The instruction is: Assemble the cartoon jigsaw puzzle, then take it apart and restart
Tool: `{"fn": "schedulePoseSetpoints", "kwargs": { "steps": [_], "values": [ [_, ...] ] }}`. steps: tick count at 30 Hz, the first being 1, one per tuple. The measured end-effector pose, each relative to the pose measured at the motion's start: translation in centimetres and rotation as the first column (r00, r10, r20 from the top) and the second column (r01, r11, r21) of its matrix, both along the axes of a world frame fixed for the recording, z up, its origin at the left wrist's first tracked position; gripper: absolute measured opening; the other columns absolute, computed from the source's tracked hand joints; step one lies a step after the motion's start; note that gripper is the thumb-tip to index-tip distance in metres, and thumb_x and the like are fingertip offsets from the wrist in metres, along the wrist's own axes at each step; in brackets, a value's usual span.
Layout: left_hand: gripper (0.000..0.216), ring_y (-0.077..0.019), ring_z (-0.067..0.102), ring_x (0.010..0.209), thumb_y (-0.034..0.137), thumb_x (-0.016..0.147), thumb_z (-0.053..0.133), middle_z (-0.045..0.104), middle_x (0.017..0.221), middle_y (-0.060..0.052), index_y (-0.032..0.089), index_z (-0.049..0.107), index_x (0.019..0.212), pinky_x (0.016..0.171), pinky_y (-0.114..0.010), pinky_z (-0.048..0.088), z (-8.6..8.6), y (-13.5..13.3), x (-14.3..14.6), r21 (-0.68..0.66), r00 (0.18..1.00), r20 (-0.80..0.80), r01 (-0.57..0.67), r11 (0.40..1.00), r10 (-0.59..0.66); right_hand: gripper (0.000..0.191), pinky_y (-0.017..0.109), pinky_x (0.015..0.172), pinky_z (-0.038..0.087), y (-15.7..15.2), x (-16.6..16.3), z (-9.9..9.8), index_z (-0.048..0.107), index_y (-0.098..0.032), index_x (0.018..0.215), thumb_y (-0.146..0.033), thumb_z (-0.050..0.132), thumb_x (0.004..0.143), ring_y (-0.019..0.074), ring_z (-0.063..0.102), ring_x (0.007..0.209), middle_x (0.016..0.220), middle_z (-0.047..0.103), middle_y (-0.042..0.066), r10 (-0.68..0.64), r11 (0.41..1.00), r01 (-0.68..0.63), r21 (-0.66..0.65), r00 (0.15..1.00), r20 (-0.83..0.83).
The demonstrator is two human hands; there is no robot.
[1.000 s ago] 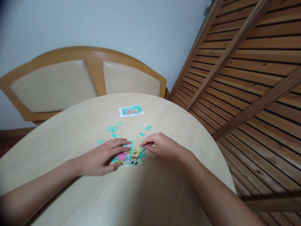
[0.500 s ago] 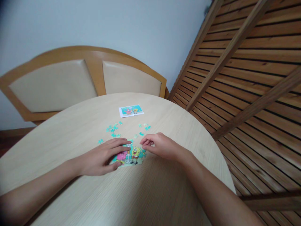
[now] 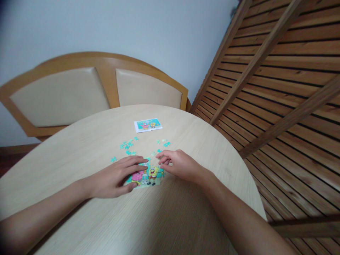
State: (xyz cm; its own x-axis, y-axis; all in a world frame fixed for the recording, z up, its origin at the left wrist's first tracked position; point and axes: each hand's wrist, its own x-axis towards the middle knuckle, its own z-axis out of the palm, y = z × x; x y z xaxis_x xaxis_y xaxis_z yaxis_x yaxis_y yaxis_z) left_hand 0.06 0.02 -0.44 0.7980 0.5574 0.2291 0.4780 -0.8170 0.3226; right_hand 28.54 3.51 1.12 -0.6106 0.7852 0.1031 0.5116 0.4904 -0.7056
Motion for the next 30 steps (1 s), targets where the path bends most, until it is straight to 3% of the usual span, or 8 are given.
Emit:
{"fn": "schedulePoseSetpoints", "kwargs": {
  "steps": [6,24,30],
  "values": [
    [0.057,-0.0316,0.046,0.138,0.022,0.086,0.063,0.049,0.149,-0.013,0.022,0.05,0.141,0.116,-0.052,0.04,0.01,-0.02,-0.03,-0.001,1.0,-0.02,-0.003,1.0,0.003,0.029,0.028,0.08,0.059,0.09,-0.22,-0.44,0.071,-0.018,0.115,-0.017,0.064,0.087,0.0161,0.075,0.087,0.1,0.079,0.005,-0.015,1.0,0.015,-0.025,0.999,-0.029],
    [0.057,-0.0323,0.047,0.137,0.027,0.091,0.061,0.049,0.15,-0.012,0.025,0.048,0.146,0.116,-0.055,0.04,-0.02,-0.01,-0.13,0.004,1.0,-0.017,0.004,1.0,-0.004,0.025,0.027,0.076,0.053,0.15,-0.16,0.35,0.074,-0.017,0.108,-0.016,0.065,0.085,0.0169,0.069,0.08,0.092,0.076,0.005,0.059,0.992,-0.074,0.103,0.988,0.141],
    [0.039,-0.0267,0.053,0.132,0.029,0.099,0.056,0.057,0.142,-0.011,0.024,0.055,0.138,0.111,-0.048,0.046,0.25,0.33,0.13,-0.061,0.986,0.158,-0.035,0.998,0.044,0.022,0.029,0.077,0.053,0.15,-0.17,0.43,0.075,-0.02,0.107,-0.024,0.061,0.09,0.0182,0.069,0.081,0.093,0.077,0.005,0.05,0.988,-0.073,0.136,0.985,0.165]
  ]
}}
